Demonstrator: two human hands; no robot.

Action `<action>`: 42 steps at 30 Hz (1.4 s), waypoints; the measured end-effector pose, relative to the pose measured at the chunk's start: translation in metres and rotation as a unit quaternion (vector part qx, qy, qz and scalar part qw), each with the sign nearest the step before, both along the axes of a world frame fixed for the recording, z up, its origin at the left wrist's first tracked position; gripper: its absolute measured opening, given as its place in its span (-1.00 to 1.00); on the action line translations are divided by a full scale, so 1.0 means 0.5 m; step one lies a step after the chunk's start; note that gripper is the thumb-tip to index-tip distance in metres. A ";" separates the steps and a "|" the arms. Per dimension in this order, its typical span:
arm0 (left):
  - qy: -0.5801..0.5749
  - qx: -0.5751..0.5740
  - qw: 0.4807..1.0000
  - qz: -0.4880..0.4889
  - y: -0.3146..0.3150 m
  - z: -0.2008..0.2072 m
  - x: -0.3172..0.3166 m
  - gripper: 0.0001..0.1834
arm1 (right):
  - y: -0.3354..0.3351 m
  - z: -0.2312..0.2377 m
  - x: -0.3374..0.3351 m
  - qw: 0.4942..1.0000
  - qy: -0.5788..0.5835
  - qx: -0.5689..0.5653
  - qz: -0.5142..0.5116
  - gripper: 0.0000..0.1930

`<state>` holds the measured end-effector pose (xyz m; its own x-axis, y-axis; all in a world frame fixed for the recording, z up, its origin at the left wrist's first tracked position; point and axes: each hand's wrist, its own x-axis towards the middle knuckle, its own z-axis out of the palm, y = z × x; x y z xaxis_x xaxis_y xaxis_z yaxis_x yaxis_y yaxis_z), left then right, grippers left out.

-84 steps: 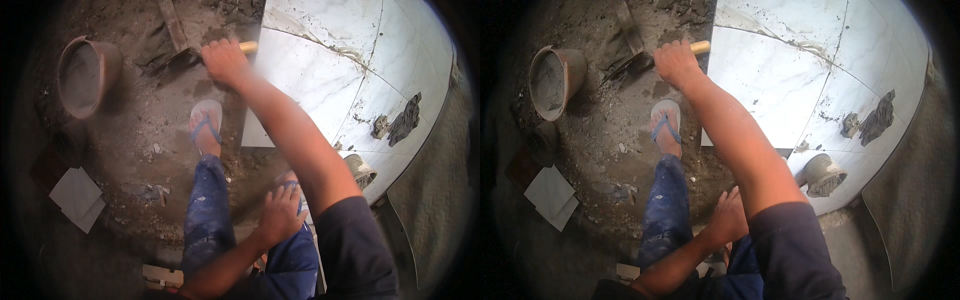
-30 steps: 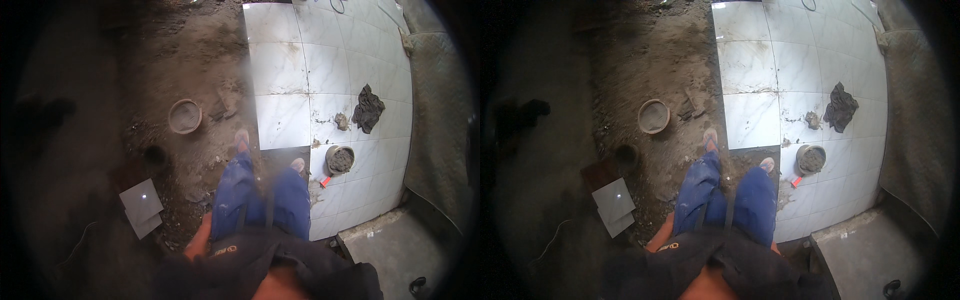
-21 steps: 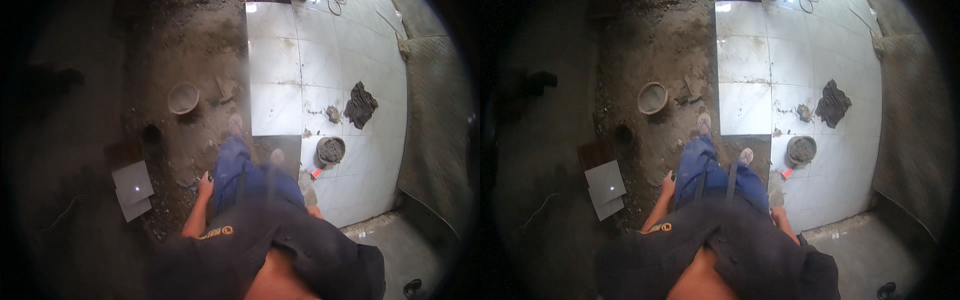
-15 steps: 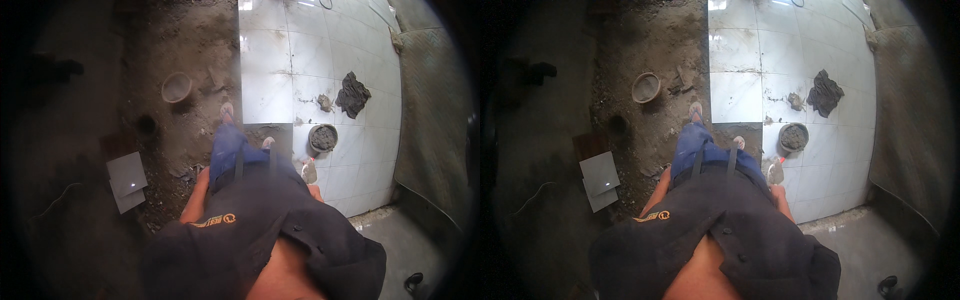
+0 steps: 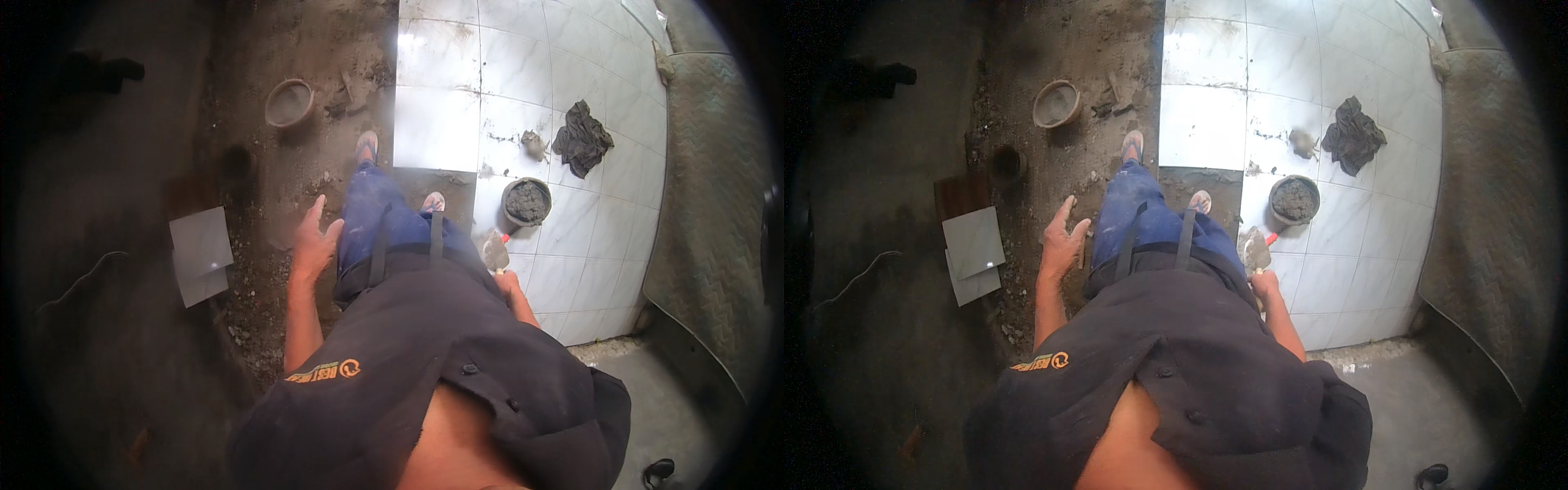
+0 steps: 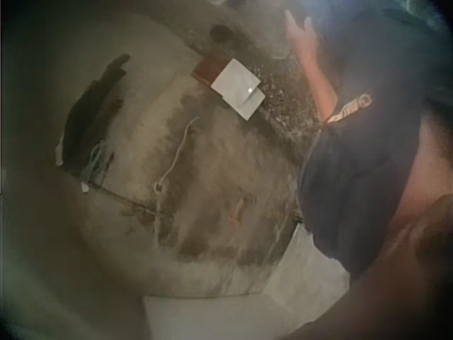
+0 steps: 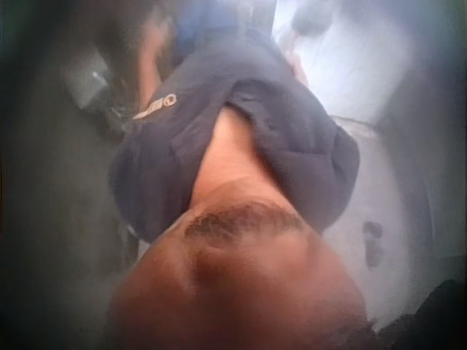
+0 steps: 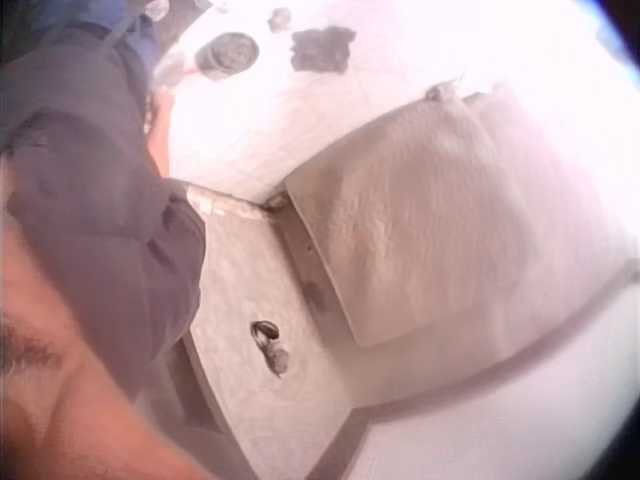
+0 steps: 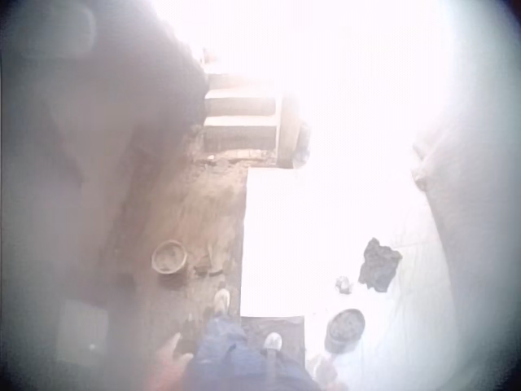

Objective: The person scoops cement from a bucket and spreads it on the floor using a trowel. They then place a white ceramic tile onto the cement bed, press it down, and tap it with a wooden block to level it. The person continues to spread cement and adjust the tile placement.

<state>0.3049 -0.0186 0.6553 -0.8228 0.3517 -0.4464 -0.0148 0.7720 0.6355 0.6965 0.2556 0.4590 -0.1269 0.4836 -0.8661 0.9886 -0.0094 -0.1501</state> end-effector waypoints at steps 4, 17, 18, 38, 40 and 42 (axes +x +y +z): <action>-0.016 0.078 0.990 0.119 -0.044 -0.094 0.039 -0.34 | 0.018 -0.006 0.015 0.984 0.024 0.008 -0.174 -0.82; -0.335 -0.110 0.924 0.150 -0.679 -0.641 0.319 -0.33 | -0.148 0.015 0.076 0.991 -0.126 -0.052 -0.006 -0.49; -0.339 -0.098 0.926 0.136 -0.670 -0.629 0.318 -0.34 | -0.154 0.008 0.079 0.990 -0.131 -0.050 0.016 -0.46; -0.238 -0.151 0.884 0.374 -0.945 -0.310 -0.085 -0.25 | -0.507 0.009 -0.219 0.983 -0.072 0.169 -0.003 -0.50; -0.282 -0.126 0.879 0.362 -0.947 -0.355 -0.056 -0.25 | -0.492 -0.100 -0.104 0.982 -0.089 0.152 0.064 -0.49; -0.282 -0.118 0.881 0.361 -0.951 -0.368 -0.019 -0.27 | -0.516 -0.117 -0.126 0.985 -0.091 0.050 0.138 -0.51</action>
